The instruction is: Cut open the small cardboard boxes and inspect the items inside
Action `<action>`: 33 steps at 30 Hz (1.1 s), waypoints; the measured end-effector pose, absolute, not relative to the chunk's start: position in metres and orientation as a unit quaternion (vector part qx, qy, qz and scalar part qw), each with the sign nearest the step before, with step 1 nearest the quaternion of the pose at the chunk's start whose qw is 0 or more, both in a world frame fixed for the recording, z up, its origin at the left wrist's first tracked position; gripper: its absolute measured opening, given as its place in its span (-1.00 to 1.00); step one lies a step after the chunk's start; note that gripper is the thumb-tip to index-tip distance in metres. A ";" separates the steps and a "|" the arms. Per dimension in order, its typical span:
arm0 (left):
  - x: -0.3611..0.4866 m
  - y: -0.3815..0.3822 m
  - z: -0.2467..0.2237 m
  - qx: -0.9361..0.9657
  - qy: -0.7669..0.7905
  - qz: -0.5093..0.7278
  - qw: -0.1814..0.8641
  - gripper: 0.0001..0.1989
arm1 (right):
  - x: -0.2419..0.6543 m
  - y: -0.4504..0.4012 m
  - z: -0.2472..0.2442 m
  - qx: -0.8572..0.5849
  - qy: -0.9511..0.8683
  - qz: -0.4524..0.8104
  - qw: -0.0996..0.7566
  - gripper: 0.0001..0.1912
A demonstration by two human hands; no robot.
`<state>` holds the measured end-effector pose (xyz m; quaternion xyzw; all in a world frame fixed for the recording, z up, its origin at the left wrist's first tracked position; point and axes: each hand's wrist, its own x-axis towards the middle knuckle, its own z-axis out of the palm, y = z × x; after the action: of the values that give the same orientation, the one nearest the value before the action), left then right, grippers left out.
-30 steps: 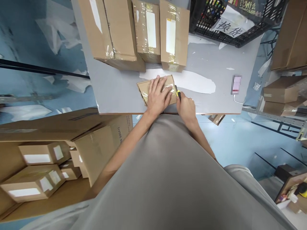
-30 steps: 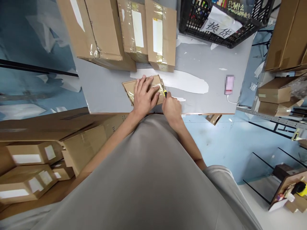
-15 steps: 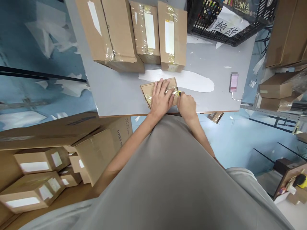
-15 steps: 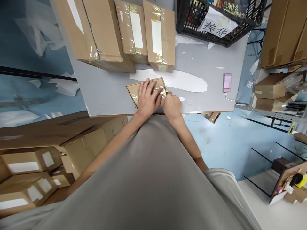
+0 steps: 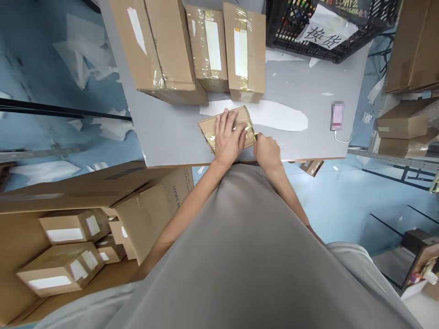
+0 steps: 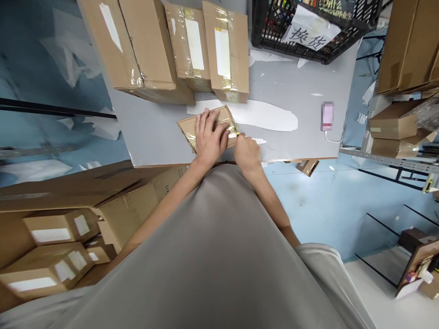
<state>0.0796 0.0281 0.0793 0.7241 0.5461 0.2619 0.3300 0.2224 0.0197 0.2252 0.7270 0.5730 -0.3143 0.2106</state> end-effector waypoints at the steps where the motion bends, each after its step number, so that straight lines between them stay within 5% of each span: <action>1: 0.079 0.028 0.079 0.725 0.547 0.261 0.329 -0.44 | 0.224 0.018 0.226 0.726 0.575 -0.315 0.209 -0.59; 33: 0.083 0.024 0.090 0.719 0.561 0.226 0.342 -0.44 | 0.219 0.038 0.213 0.735 0.582 -0.309 0.160 -0.59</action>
<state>0.0832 0.0237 0.0899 0.7193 0.5610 0.2262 0.3416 0.2190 0.0375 0.2127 0.7352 0.5816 -0.3090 0.1603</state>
